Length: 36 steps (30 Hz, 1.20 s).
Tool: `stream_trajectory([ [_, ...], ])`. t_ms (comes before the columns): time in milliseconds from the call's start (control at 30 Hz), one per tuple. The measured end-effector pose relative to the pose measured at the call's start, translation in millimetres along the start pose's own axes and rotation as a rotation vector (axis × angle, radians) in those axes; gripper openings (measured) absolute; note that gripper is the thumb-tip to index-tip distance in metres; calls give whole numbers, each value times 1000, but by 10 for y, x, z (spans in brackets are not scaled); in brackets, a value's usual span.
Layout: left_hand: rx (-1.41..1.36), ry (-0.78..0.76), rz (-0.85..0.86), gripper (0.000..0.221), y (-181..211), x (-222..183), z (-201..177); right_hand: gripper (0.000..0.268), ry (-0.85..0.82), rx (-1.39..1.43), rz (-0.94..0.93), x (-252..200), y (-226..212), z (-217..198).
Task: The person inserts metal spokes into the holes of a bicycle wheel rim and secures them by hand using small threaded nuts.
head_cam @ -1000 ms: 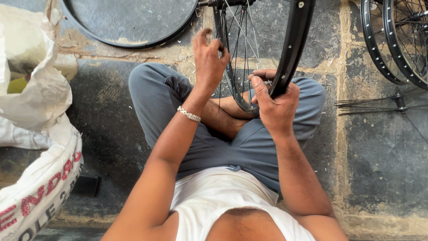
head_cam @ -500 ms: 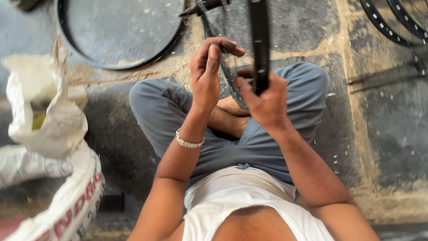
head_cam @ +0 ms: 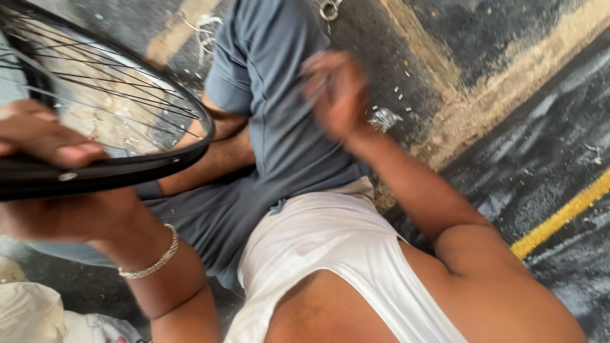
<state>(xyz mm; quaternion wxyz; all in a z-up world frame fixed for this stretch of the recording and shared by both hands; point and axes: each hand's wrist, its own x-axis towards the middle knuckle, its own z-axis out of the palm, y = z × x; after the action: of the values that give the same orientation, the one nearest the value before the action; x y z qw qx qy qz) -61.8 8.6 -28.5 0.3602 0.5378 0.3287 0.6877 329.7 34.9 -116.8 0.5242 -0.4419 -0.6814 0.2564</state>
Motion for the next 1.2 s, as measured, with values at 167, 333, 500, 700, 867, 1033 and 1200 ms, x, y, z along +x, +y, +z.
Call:
stream_trajectory([
  [167,-164,139,0,46,-104,-182,-101,15,-185,-618,559,-574,1211,-952],
  [333,120,278,52,28,-249,-283,-257,25,-292,-764,453,-1000,1654,-758],
  [500,-92,248,-55,27,-285,-328,-381,20,-335,-752,366,-961,1741,-657],
  [700,746,-22,253,24,-90,-25,39,29,-726,-566,295,-1114,1569,-1010],
  [867,-286,260,-184,36,185,98,648,57,-757,-650,242,-1085,1333,-895],
  [1033,-459,90,-89,24,194,248,824,40,-840,-695,276,-1199,1431,-865],
  [1200,-504,21,-55,35,228,334,846,15,-415,-74,826,-1230,1687,-877],
])
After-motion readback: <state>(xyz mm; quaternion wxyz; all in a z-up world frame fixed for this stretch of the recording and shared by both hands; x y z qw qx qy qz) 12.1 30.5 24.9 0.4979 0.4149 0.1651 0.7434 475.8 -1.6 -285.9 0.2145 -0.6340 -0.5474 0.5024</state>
